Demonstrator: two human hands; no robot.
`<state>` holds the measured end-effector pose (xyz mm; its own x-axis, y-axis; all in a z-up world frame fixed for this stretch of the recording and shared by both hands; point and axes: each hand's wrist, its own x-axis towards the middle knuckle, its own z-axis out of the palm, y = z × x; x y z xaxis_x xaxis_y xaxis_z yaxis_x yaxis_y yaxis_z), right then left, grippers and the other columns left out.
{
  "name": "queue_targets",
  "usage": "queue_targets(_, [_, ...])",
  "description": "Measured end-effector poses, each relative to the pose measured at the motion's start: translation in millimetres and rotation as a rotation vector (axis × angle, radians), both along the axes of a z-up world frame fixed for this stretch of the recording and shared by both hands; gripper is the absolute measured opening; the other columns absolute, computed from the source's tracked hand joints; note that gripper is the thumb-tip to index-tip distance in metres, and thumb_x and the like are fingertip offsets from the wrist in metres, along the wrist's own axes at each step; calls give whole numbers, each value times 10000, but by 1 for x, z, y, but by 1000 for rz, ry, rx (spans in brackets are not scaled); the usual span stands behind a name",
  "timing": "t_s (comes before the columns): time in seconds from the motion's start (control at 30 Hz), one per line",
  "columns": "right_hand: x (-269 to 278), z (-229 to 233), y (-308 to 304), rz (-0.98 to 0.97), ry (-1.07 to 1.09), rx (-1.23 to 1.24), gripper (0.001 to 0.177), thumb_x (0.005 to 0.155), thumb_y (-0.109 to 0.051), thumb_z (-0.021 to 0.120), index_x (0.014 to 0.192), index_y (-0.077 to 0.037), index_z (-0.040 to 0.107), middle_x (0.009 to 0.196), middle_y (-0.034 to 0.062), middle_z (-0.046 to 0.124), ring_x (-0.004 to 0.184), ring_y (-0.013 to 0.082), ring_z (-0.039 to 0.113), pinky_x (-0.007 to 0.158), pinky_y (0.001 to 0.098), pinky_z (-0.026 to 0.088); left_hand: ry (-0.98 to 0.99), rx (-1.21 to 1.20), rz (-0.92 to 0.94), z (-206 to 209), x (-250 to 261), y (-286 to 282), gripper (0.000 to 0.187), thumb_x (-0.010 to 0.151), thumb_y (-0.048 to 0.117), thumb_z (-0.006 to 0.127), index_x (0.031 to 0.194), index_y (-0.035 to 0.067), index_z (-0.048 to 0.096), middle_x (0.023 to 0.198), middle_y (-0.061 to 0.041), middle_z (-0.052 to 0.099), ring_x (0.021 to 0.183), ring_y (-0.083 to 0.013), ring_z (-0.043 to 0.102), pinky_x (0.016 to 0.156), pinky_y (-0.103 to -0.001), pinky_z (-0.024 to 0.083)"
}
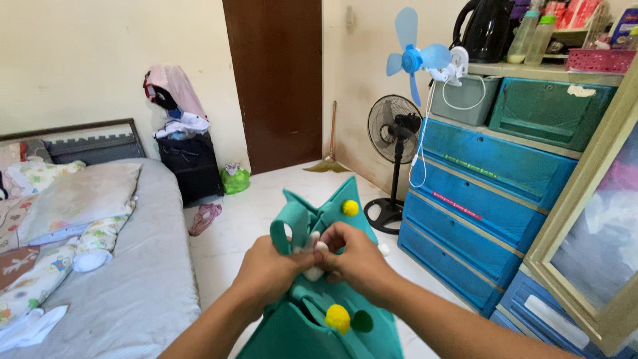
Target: The person wipes a small table, then gathers baby supplies including a basket, wipes, and a bottle from a bed and places them on the table. They then pack a blue bag with items from the table and place the bag in a wardrobe. Finally, they fold a blanket on the bed.
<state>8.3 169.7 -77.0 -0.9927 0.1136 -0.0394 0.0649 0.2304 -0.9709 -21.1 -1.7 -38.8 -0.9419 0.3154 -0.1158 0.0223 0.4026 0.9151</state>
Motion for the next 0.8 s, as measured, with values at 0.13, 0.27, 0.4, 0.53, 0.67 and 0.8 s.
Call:
queue_targets(0.13, [-6,-6,-2,-59,-7,140,167,916,-166,704,1032,-105,601,945,30,703,817,133,715,622,277,594,13,-60,-4,1,-1,-2,336,727,304,844,935,41,822,804,-75,795,705,-168,690,656,-336,528])
queue_targets(0.27, [-12,-24,2,-31,-32,49,185,917,-186,679,1057,-92,603,931,66,706,767,176,667,601,311,530,157,-188,-79,-1,-10,0,369,695,324,841,991,105,834,777,-29,788,692,-144,743,666,-300,563])
queue_targets(0.4, [-8,-33,18,-126,-237,-71,453,890,-464,657,1230,-169,608,1088,50,670,921,191,573,742,378,469,181,-120,-54,-2,-30,-1,365,724,335,823,1026,131,834,850,-46,797,757,-164,735,682,-324,552])
queue_targets(0.53, [-1,-23,53,-406,-123,11,784,777,-524,803,1375,-127,489,1232,145,589,1131,241,590,955,427,501,-7,113,-34,10,-57,-22,361,730,236,791,1046,61,787,937,-91,794,782,-197,739,690,-359,594])
queue_targets(0.67, [6,17,105,-340,73,184,996,707,-394,889,1514,-100,385,1417,195,493,1310,292,503,1081,452,442,-196,116,-197,31,-70,-46,356,727,193,762,1043,29,765,942,-114,778,759,-212,721,689,-350,589])
queue_targets(0.8, [17,71,142,262,-388,-144,1050,615,-416,862,1514,-65,448,1444,179,629,1291,345,624,1083,509,492,-203,118,-485,46,-78,-45,349,690,128,776,1010,-9,759,942,-111,784,793,-199,737,724,-361,624])
